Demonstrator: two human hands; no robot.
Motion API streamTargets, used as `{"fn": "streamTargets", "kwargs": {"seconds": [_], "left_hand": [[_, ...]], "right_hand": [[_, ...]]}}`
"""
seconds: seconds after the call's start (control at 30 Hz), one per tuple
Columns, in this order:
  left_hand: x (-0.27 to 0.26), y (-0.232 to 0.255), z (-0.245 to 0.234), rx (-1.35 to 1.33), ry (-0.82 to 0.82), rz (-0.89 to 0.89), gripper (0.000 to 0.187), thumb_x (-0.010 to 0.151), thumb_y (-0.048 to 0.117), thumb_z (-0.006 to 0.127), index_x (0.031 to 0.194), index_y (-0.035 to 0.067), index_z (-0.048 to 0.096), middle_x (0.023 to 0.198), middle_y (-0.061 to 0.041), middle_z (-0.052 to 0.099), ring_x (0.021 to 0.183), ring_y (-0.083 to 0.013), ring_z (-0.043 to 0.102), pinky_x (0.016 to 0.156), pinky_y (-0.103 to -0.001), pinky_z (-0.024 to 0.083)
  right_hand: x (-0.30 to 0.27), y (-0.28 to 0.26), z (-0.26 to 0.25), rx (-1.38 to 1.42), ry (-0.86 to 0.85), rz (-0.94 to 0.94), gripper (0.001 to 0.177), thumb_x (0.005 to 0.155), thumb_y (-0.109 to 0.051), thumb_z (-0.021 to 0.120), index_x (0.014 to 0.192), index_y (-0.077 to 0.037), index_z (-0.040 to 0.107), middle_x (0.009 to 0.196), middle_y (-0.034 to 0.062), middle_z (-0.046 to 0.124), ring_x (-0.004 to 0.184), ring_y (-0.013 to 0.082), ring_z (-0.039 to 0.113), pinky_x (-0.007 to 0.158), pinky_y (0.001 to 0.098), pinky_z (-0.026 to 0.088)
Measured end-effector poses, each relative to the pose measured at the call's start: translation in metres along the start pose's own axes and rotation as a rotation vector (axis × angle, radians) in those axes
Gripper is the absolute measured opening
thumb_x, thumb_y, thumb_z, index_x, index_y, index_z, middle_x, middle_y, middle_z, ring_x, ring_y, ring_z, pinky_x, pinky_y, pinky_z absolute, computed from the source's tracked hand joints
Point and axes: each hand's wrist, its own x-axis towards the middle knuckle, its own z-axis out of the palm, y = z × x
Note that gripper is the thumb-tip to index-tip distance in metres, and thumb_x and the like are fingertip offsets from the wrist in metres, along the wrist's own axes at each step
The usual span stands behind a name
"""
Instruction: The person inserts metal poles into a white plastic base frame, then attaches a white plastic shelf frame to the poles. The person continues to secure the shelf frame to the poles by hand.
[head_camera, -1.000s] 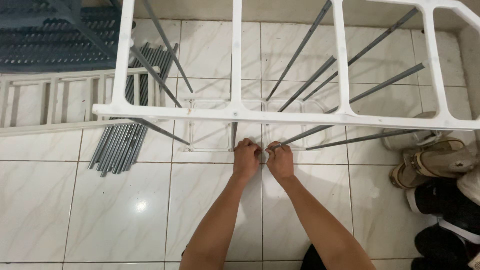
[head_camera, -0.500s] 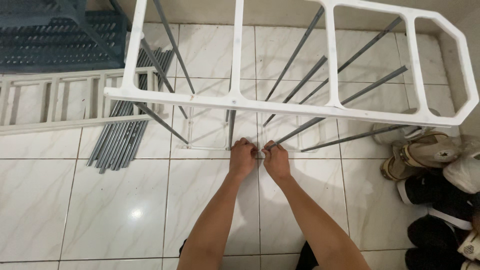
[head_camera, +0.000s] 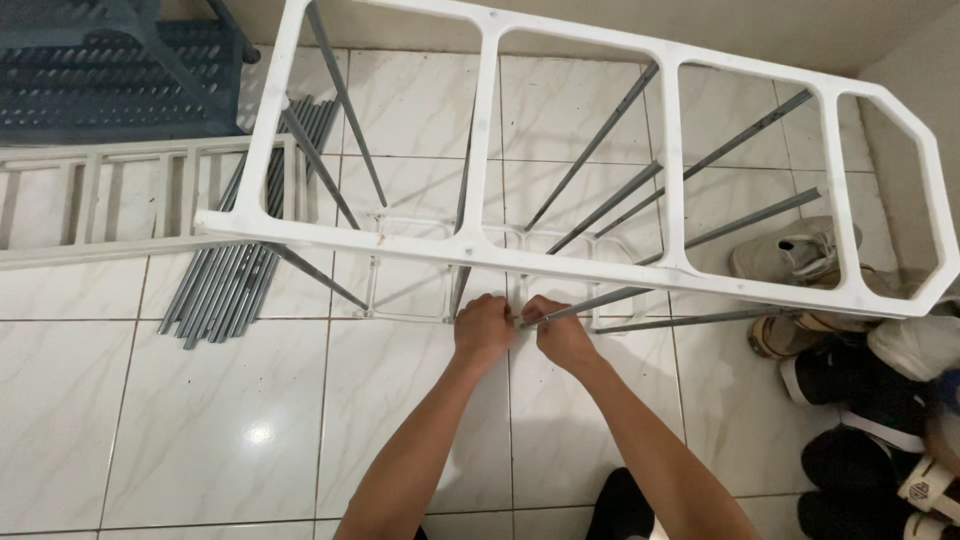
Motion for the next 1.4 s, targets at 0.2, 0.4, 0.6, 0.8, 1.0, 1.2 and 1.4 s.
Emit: {"fn": "streamTargets", "kwargs": {"seconds": [0.2, 0.4, 0.6, 0.8, 1.0, 1.2, 1.4], "left_hand": [[0.016, -0.002, 0.012, -0.097, 0.259, 0.244, 0.039, 0.087, 0.012, 0.067, 0.125, 0.008, 0.064, 0.118, -0.012, 0.062, 0.110, -0.0330, 0.058, 0.096, -0.046, 0.048], [0.018, -0.007, 0.017, -0.134, 0.198, 0.219, 0.055, 0.078, 0.006, 0.070, 0.132, 0.010, 0.062, 0.125, -0.014, 0.059, 0.111, -0.0364, 0.054, 0.094, -0.050, 0.042], [0.021, -0.014, 0.022, -0.083, 0.243, 0.294, 0.045, 0.081, 0.009, 0.072, 0.126, 0.011, 0.065, 0.124, -0.013, 0.065, 0.123, -0.0359, 0.053, 0.103, -0.049, 0.043], [0.026, -0.019, 0.030, -0.083, 0.125, 0.199, 0.037, 0.092, 0.015, 0.069, 0.128, 0.009, 0.062, 0.125, -0.013, 0.065, 0.123, -0.0348, 0.058, 0.107, -0.049, 0.045], [0.032, -0.028, 0.044, -0.092, 0.228, 0.261, 0.058, 0.086, 0.017, 0.071, 0.142, 0.013, 0.056, 0.133, -0.014, 0.060, 0.127, -0.0376, 0.052, 0.108, -0.053, 0.038], [0.035, -0.030, 0.049, -0.114, 0.251, 0.210, 0.050, 0.090, 0.021, 0.069, 0.139, 0.014, 0.058, 0.137, -0.014, 0.058, 0.129, -0.0384, 0.051, 0.108, -0.051, 0.039], [0.038, -0.020, 0.029, -0.057, 0.189, 0.232, 0.040, 0.096, 0.018, 0.065, 0.135, 0.013, 0.063, 0.126, -0.009, 0.067, 0.120, -0.0320, 0.062, 0.106, -0.046, 0.049]], "right_hand": [[0.042, 0.013, 0.006, 0.122, 0.282, 0.100, 0.028, 0.085, 0.007, 0.063, 0.113, 0.000, 0.062, 0.098, 0.0148, 0.073, 0.088, 0.0281, 0.076, 0.070, 0.0357, 0.062], [0.055, 0.034, 0.032, -0.028, 0.364, -0.032, 0.015, 0.094, -0.004, 0.067, 0.108, -0.002, 0.072, 0.101, 0.0162, 0.075, 0.092, 0.0314, 0.074, 0.079, 0.0395, 0.059], [0.057, 0.049, 0.042, 0.011, 0.389, -0.086, 0.017, 0.095, -0.003, 0.061, 0.107, -0.005, 0.072, 0.104, 0.0153, 0.074, 0.098, 0.0301, 0.072, 0.083, 0.0385, 0.057], [0.059, 0.040, 0.035, 0.201, 0.311, 0.086, 0.013, 0.095, -0.005, 0.061, 0.104, -0.002, 0.070, 0.091, 0.0128, 0.077, 0.084, 0.0237, 0.076, 0.074, 0.0340, 0.061], [0.062, 0.034, 0.025, 0.039, 0.360, -0.112, 0.013, 0.087, -0.007, 0.071, 0.098, 0.000, 0.072, 0.090, 0.0130, 0.078, 0.075, 0.0218, 0.075, 0.067, 0.0332, 0.060], [0.060, 0.031, 0.023, 0.069, 0.351, -0.157, 0.025, 0.083, -0.006, 0.071, 0.107, 0.001, 0.070, 0.089, 0.0124, 0.074, 0.078, 0.0223, 0.074, 0.070, 0.0338, 0.059], [0.065, 0.029, 0.030, 0.128, 0.385, -0.151, 0.010, 0.090, 0.002, 0.064, 0.100, 0.000, 0.066, 0.090, 0.0129, 0.072, 0.078, 0.0217, 0.073, 0.069, 0.0321, 0.059]]}}
